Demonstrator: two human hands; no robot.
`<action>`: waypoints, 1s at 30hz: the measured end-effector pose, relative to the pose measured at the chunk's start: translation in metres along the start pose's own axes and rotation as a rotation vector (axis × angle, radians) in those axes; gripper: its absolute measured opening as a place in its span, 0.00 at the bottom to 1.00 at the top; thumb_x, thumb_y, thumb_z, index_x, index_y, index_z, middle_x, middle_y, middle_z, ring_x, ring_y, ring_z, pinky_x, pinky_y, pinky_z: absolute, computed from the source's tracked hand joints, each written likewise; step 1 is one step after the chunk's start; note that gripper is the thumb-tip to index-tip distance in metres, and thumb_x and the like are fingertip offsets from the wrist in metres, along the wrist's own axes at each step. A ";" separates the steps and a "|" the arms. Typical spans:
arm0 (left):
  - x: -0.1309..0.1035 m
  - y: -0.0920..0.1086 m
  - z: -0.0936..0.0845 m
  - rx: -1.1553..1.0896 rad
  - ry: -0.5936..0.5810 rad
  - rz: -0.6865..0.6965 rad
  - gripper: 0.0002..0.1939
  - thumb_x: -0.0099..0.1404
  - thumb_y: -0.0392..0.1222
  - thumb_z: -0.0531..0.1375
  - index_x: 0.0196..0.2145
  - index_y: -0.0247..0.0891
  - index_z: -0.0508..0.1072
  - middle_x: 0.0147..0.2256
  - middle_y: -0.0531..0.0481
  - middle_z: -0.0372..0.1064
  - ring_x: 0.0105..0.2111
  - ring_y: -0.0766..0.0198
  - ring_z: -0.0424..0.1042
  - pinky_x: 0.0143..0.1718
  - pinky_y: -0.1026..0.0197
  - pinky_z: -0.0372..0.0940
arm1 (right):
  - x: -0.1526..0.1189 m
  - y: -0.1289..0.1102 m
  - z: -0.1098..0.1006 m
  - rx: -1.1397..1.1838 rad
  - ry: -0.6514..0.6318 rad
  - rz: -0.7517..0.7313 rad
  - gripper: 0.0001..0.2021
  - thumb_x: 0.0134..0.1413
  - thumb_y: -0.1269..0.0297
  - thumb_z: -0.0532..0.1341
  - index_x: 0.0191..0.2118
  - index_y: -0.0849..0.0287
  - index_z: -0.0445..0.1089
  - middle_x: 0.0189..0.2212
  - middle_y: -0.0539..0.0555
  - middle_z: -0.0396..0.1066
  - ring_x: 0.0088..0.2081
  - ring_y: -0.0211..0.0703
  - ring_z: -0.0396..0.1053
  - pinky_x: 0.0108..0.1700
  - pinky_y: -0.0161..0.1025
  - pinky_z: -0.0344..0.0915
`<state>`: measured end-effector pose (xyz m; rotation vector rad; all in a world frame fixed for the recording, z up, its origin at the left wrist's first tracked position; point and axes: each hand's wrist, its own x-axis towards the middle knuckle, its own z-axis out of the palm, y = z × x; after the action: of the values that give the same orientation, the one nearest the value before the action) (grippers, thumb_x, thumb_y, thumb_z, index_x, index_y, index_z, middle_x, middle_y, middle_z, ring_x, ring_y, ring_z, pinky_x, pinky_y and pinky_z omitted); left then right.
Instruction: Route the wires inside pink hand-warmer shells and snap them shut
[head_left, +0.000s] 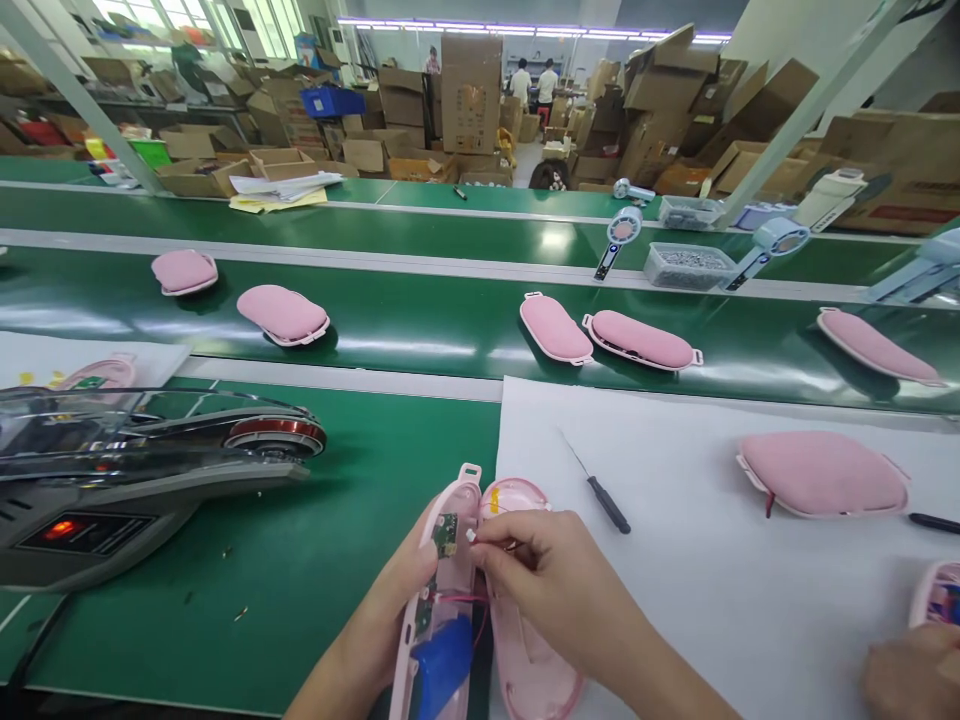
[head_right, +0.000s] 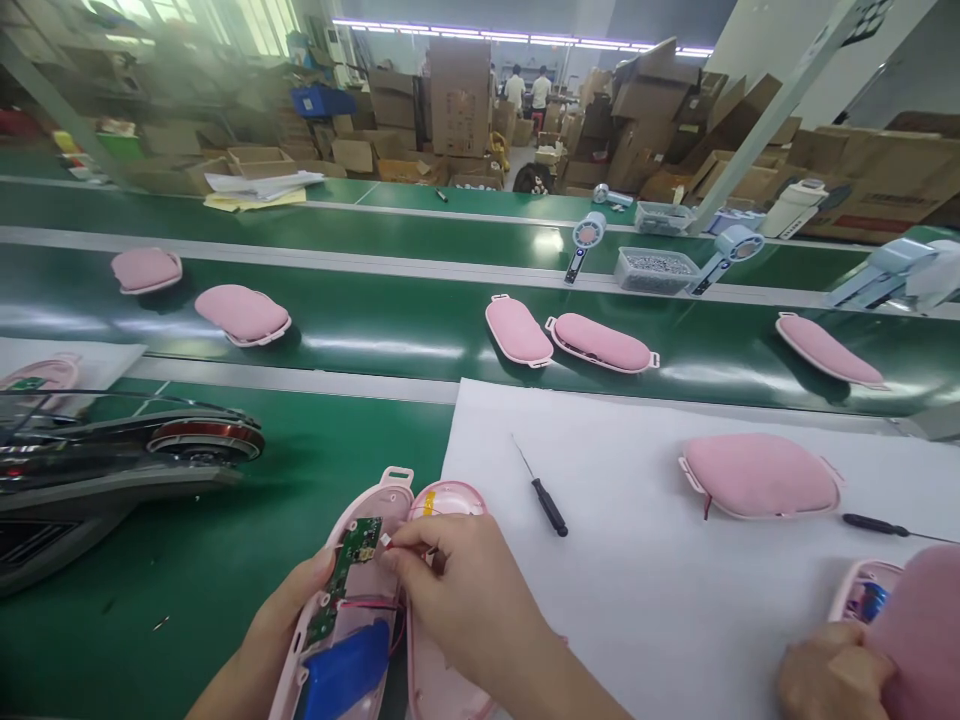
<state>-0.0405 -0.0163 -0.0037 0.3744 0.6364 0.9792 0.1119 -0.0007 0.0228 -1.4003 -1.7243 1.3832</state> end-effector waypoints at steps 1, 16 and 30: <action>0.000 0.001 0.001 0.005 -0.004 0.004 0.30 0.53 0.49 0.66 0.53 0.40 0.69 0.51 0.44 0.69 0.54 0.45 0.64 0.59 0.50 0.55 | 0.001 -0.001 0.000 -0.015 -0.012 -0.012 0.11 0.53 0.74 0.54 0.22 0.57 0.65 0.18 0.43 0.61 0.23 0.32 0.54 0.25 0.31 0.50; 0.003 -0.003 -0.008 0.008 0.003 0.047 0.30 0.54 0.48 0.65 0.54 0.39 0.68 0.50 0.42 0.69 0.55 0.44 0.61 0.56 0.50 0.58 | 0.000 0.019 0.012 -0.402 0.244 -0.314 0.12 0.60 0.69 0.46 0.30 0.58 0.65 0.24 0.50 0.69 0.23 0.38 0.61 0.25 0.35 0.49; 0.006 -0.012 -0.012 0.163 0.082 0.090 0.35 0.51 0.52 0.67 0.55 0.42 0.67 0.55 0.45 0.65 0.59 0.45 0.56 0.61 0.52 0.49 | 0.009 0.003 0.008 0.019 -0.134 0.107 0.09 0.47 0.75 0.50 0.20 0.58 0.52 0.18 0.43 0.52 0.22 0.32 0.49 0.24 0.33 0.46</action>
<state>-0.0384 -0.0176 -0.0218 0.5119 0.7818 1.0352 0.1038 0.0041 0.0155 -1.4376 -1.7356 1.5796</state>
